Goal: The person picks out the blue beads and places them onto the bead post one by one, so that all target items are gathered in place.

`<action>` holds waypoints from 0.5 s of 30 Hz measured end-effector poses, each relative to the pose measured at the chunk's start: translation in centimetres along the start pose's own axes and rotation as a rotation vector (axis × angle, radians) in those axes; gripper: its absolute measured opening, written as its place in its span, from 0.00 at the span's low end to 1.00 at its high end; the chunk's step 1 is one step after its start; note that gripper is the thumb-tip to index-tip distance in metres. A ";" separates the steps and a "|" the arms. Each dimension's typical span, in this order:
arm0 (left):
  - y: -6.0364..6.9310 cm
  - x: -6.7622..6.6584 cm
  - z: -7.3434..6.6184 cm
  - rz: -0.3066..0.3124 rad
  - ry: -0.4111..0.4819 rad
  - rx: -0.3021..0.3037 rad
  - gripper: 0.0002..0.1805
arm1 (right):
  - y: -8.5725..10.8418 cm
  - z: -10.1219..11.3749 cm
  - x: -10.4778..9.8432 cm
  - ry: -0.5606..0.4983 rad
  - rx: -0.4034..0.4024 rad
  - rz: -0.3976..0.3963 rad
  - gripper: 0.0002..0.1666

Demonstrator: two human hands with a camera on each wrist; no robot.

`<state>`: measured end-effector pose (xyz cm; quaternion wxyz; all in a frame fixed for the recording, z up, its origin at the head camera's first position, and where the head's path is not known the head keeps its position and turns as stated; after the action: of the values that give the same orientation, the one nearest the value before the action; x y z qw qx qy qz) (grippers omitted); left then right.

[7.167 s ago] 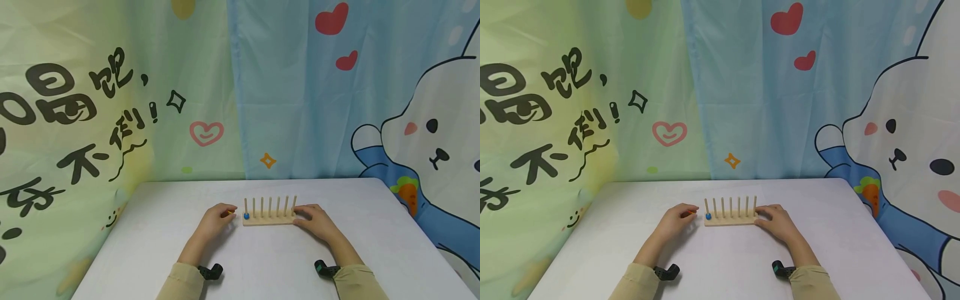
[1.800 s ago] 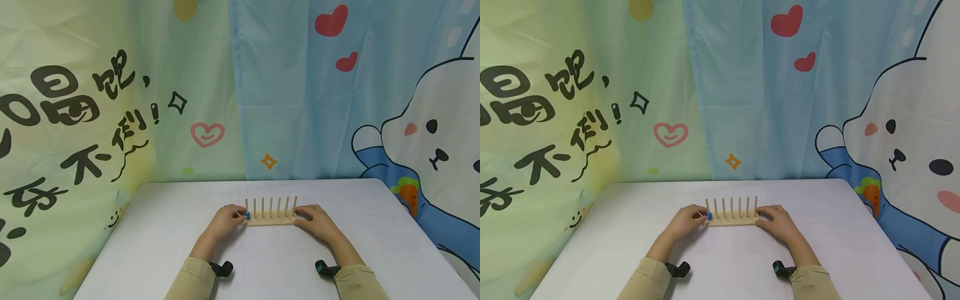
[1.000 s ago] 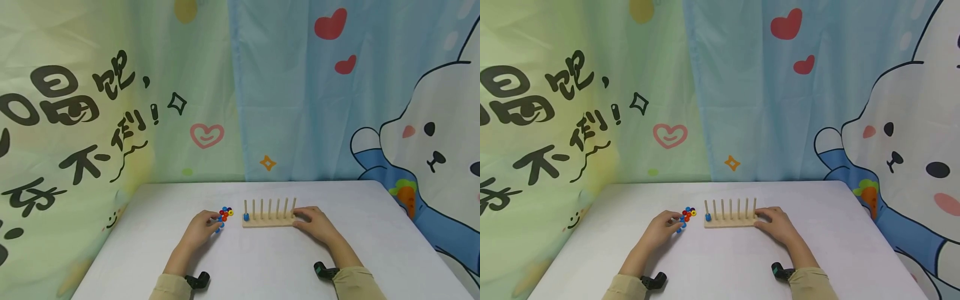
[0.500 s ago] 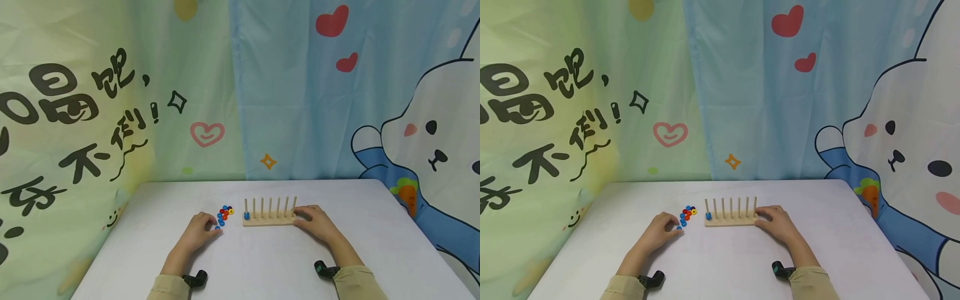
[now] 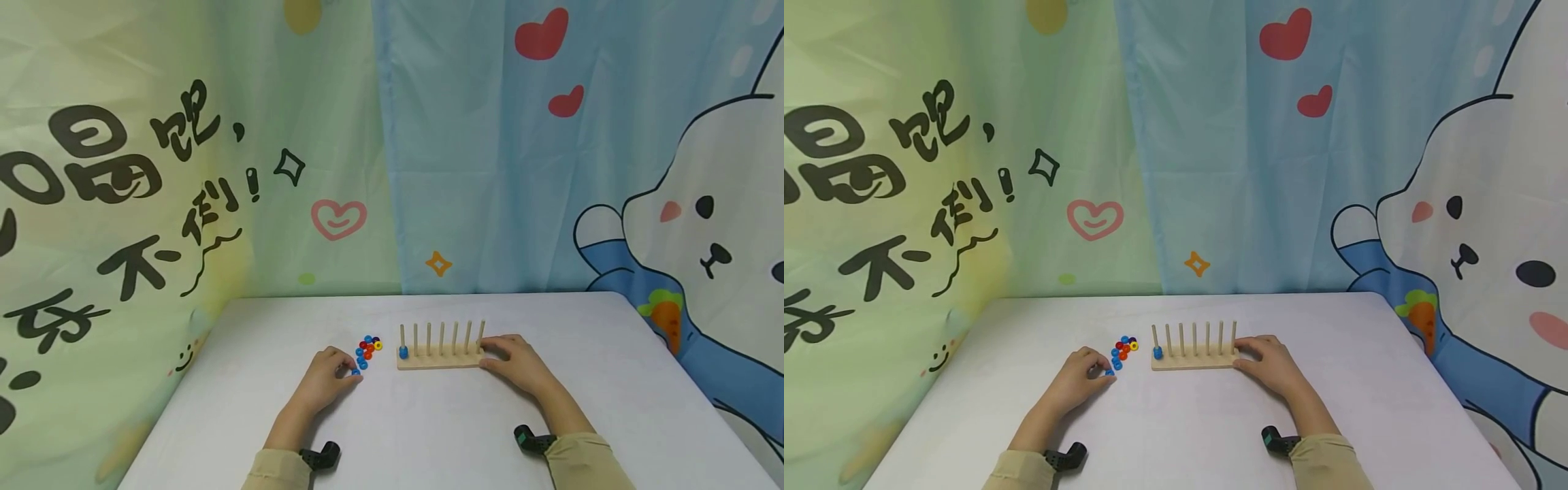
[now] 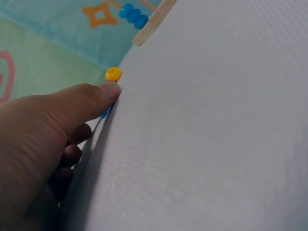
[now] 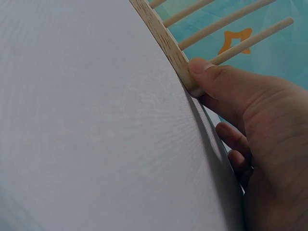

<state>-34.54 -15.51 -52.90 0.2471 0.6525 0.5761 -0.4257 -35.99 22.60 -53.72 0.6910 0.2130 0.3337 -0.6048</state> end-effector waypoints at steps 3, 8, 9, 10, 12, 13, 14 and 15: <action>0.0 0.0 0.1 0.000 0.009 -0.008 0.09 | 0.0 0.0 0.0 0.004 -0.001 -0.001 0.31; 0.0 -0.1 0.3 0.004 0.038 -0.033 0.09 | 0.0 -0.1 0.1 -0.001 0.002 -0.003 0.31; 0.0 -0.2 0.2 0.004 0.042 -0.031 0.09 | 0.0 -0.1 0.0 -0.001 0.002 -0.005 0.31; 0.0 -0.2 0.2 0.006 0.049 -0.037 0.09 | 0.0 -0.1 0.0 -0.003 0.002 -0.006 0.31; 0.0 -0.3 0.2 0.005 0.060 -0.048 0.09 | 0.0 -0.1 0.0 -0.001 0.001 -0.006 0.31; -0.1 -0.4 0.1 0.001 0.065 -0.052 0.09 | 0.0 -0.1 0.0 0.000 0.001 -0.006 0.32; -0.1 -0.5 0.0 -0.003 0.072 -0.050 0.09 | 0.0 -0.1 -0.1 -0.001 0.002 -0.006 0.32; -0.2 -0.6 -0.1 -0.006 0.078 -0.047 0.09 | 0.0 -0.1 -0.1 -0.001 0.003 -0.005 0.32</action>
<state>-34.71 -15.69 -52.35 0.2384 0.6608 0.5973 -0.3869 -35.99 22.74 -53.72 0.6892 0.2130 0.3330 -0.6072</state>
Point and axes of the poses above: each hand's wrist, its own y-axis away from the middle knuckle, its own x-axis out of the palm, z = x × y, the point moved 10 cm from there along -y, towards the middle knuckle, and after that the axes turned 4 degrees about -y, right-handed, at the moved point
